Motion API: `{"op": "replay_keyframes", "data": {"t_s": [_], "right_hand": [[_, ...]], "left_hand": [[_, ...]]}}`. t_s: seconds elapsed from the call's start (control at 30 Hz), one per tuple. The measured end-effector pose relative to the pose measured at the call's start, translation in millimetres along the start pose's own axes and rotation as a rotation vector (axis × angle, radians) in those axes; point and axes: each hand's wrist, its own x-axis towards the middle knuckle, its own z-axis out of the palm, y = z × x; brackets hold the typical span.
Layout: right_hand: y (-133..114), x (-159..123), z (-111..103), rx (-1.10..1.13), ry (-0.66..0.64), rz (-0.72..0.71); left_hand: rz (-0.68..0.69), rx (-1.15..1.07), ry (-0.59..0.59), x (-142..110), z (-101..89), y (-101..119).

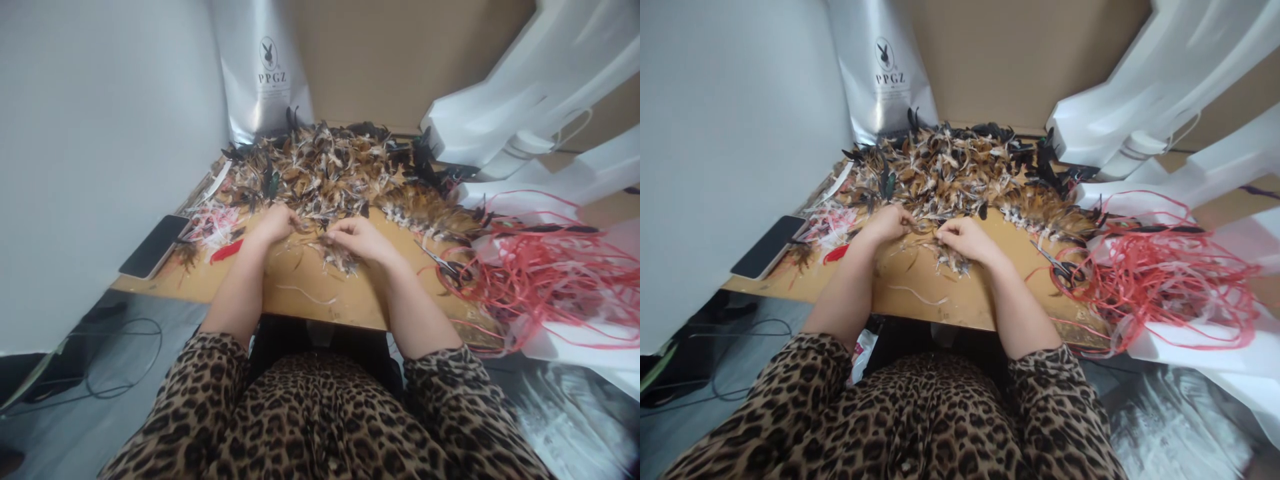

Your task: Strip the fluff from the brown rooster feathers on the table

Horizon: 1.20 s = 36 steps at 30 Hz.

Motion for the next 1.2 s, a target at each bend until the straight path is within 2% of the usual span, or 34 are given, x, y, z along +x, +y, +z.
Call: {"op": "replay_keyframes", "data": {"t_s": [0.07, 0.1, 0.17, 0.27, 0.37, 0.5, 0.63, 0.77, 0.8, 0.93, 0.97, 1.07, 1.2], "right_hand": [[1.6, 2.3, 1.6, 0.036, 0.112, -0.010], [2.8, 3.8, 2.6, 0.064, 0.152, -0.014], [5.3, 7.4, 4.4, 0.145, 0.208, -0.029], [8.2, 13.9, 6.3, 0.264, 0.281, -0.026], [6.9, 22.6, 7.9, 0.250, 0.360, -0.052], [-3.4, 36.6, 13.6, 0.117, 0.352, -0.092], [-10.3, 51.5, 25.5, 0.030, 0.269, -0.025], [-1.3, 61.5, 28.9, 0.237, 0.289, 0.018], [2.8, 62.6, 25.8, 0.333, 0.319, 0.020], [19.2, 63.1, -0.5, 0.777, 0.486, -0.010], [22.1, 62.6, -7.6, 0.839, 0.521, -0.026], [25.6, 60.6, -20.7, 0.910, 0.545, -0.048], [22.2, 58.8, -17.4, 0.869, 0.535, -0.077]], "left_hand": [[0.028, 0.059, -0.008, 1.0, 1.3, 2.1], [0.040, 0.022, 0.029, 1.3, 0.8, 4.0], [0.046, -0.168, 0.118, 1.4, -1.3, 9.9], [-0.059, -0.580, 0.227, 0.8, -3.5, 21.9], [-0.189, -0.911, 0.158, 0.0, 0.0, 31.0], [-0.226, -1.023, 0.137, -2.3, 12.4, 33.0], [-0.171, -1.034, 0.139, -4.6, 25.7, 30.1], [-0.117, -0.988, 0.149, -2.7, 26.4, 23.7], [-0.109, -0.967, 0.191, -1.2, 23.2, 21.0], [-0.051, -0.842, 0.553, 5.7, 2.4, 7.1], [-0.063, -0.802, 0.597, 7.1, -2.3, 3.7], [-0.076, -0.648, 0.638, 9.2, -9.6, -3.5], [0.053, -0.474, 0.638, 7.3, -6.9, -2.9]]}}
